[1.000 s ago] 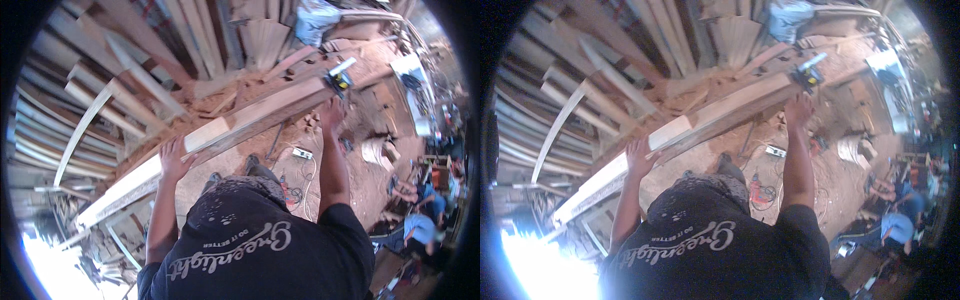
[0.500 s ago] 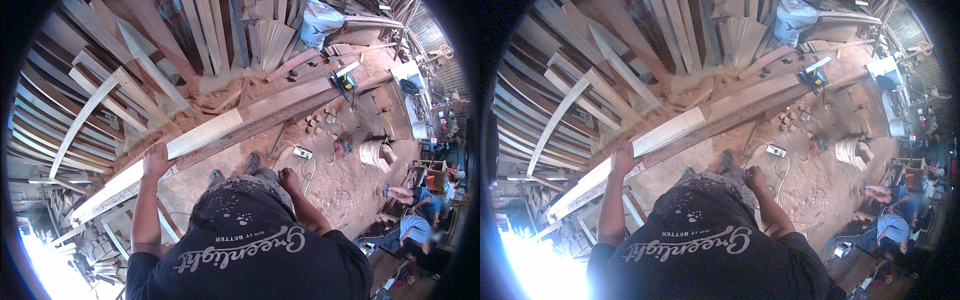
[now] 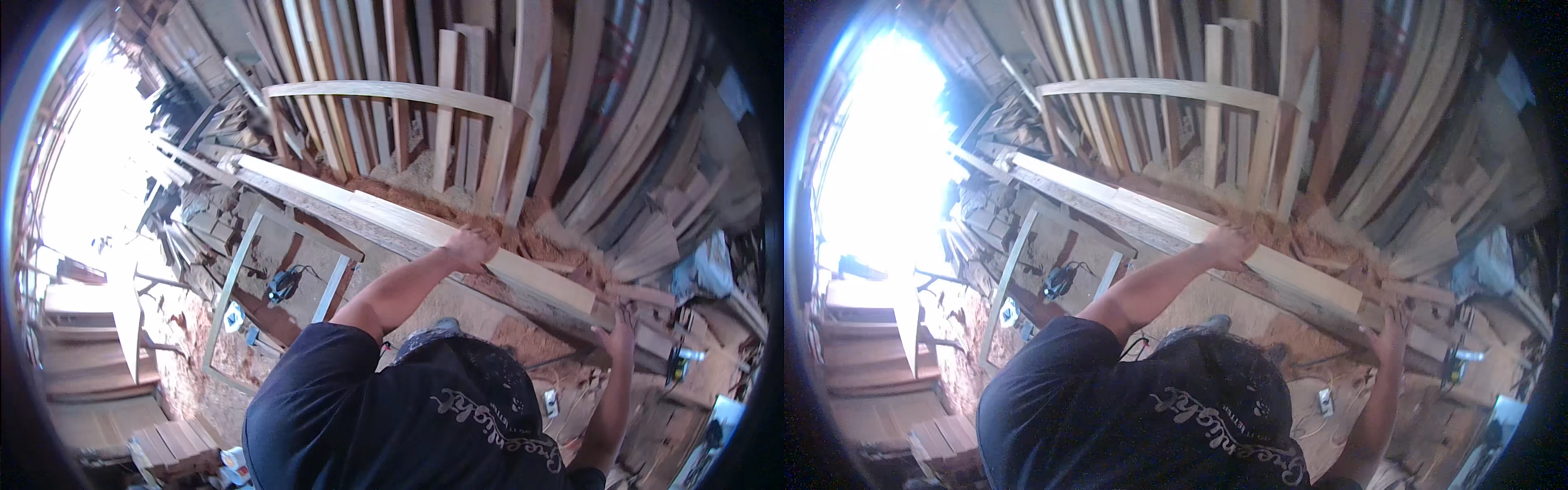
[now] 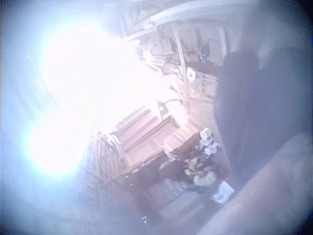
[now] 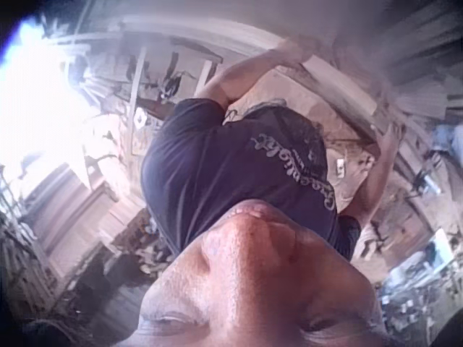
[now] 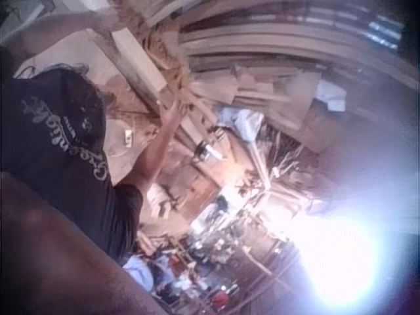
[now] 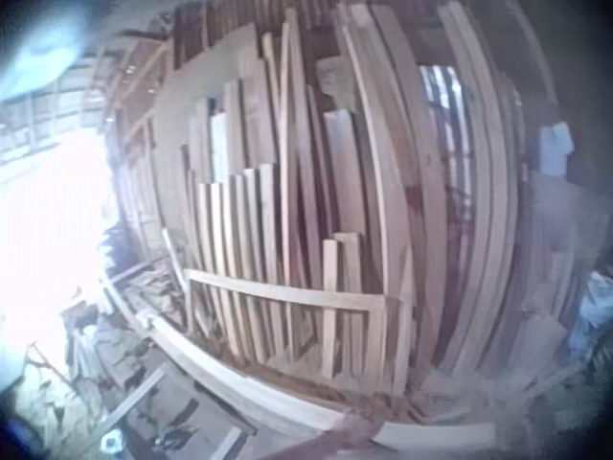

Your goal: The person measures a wooden plank with a tape measure and marks it with a pen. They then use a circular saw to cut the plank and place the cut piece aside. The person repeats the measuring and cutting process on another plank.

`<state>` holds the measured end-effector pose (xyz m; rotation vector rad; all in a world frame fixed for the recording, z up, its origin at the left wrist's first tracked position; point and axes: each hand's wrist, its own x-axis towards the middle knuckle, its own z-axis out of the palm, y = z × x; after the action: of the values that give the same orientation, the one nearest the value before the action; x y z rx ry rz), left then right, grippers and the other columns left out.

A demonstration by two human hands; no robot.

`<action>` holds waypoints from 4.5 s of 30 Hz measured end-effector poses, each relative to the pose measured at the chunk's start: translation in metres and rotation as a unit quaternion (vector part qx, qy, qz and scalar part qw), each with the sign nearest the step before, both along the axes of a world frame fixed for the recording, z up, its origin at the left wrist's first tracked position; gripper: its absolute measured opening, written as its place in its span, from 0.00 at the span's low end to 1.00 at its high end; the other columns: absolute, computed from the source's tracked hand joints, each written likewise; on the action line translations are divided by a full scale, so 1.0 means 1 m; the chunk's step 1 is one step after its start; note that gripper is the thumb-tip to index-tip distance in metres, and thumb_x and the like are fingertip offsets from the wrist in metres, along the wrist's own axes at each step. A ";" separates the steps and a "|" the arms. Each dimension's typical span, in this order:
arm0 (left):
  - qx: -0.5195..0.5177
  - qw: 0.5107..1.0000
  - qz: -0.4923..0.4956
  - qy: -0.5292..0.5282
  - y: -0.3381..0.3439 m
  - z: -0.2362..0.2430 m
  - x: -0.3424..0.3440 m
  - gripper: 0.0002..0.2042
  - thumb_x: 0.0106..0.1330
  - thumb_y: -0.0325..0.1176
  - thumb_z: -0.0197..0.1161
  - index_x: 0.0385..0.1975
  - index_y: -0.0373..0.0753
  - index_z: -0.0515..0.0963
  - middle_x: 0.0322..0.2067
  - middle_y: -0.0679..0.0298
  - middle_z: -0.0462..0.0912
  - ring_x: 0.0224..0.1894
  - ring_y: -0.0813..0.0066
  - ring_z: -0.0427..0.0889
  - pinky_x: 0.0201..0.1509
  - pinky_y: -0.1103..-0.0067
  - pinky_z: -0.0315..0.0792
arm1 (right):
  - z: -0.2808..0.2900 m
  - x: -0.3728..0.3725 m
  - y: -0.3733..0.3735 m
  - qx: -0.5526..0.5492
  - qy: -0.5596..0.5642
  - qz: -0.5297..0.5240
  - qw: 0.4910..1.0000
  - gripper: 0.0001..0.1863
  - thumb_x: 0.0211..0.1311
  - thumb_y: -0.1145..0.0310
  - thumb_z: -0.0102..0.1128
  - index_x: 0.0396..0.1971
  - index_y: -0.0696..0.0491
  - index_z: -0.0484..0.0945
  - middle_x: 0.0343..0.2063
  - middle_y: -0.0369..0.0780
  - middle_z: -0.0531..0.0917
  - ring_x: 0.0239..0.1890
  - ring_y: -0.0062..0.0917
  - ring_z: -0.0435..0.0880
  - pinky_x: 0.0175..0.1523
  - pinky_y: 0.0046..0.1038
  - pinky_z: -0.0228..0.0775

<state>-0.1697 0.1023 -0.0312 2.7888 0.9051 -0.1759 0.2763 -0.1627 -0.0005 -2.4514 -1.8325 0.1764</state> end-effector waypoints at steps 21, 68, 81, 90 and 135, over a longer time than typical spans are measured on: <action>-0.019 0.999 0.028 0.021 0.027 0.006 -0.057 0.43 0.51 0.50 0.81 0.67 0.41 0.70 0.55 0.53 0.85 0.62 0.48 0.82 0.69 0.55 0.71 | -0.049 0.026 0.008 0.065 0.088 0.024 0.994 0.47 0.38 0.57 0.89 0.63 0.53 0.78 0.61 0.50 0.81 0.68 0.53 0.74 0.78 0.54 0.57; -0.010 0.999 0.018 0.027 0.065 -0.004 -0.173 0.45 0.49 0.48 0.87 0.68 0.39 0.74 0.62 0.47 0.83 0.64 0.49 0.82 0.69 0.59 0.76 | -0.036 -0.205 0.005 0.303 0.152 -0.047 0.940 0.32 0.64 0.47 0.74 0.61 0.49 0.80 0.62 0.44 0.80 0.68 0.45 0.74 0.75 0.52 0.61; -0.049 0.998 -0.046 0.012 -0.064 0.018 0.137 0.36 0.59 0.57 0.78 0.61 0.41 0.73 0.51 0.46 0.88 0.54 0.41 0.87 0.58 0.50 0.80 | -0.227 -0.358 -0.342 -0.043 0.280 -0.647 0.708 0.31 0.63 0.42 0.71 0.58 0.48 0.85 0.53 0.52 0.88 0.56 0.47 0.87 0.60 0.47 0.78; -0.064 0.995 -0.078 -0.018 -0.074 0.015 0.178 0.34 0.57 0.53 0.79 0.58 0.39 0.77 0.47 0.44 0.89 0.53 0.40 0.88 0.58 0.52 0.81 | -0.262 -0.547 -0.434 -0.188 0.349 -0.741 0.541 0.24 0.66 0.52 0.57 0.47 0.56 0.89 0.55 0.54 0.87 0.57 0.50 0.87 0.62 0.45 0.79; -0.031 0.989 -0.088 -0.113 -0.138 0.015 0.289 0.41 0.55 0.42 0.84 0.68 0.31 0.73 0.65 0.43 0.80 0.68 0.44 0.79 0.73 0.59 0.72 | -0.278 -0.331 -0.460 0.097 0.362 -0.726 0.576 0.20 0.68 0.54 0.58 0.42 0.55 0.89 0.43 0.51 0.90 0.44 0.46 0.90 0.52 0.42 0.81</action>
<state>0.1191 -0.0359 -0.0162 2.7577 0.5905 0.0845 -0.0543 -0.6229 -0.2783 -2.2445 0.6306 0.6122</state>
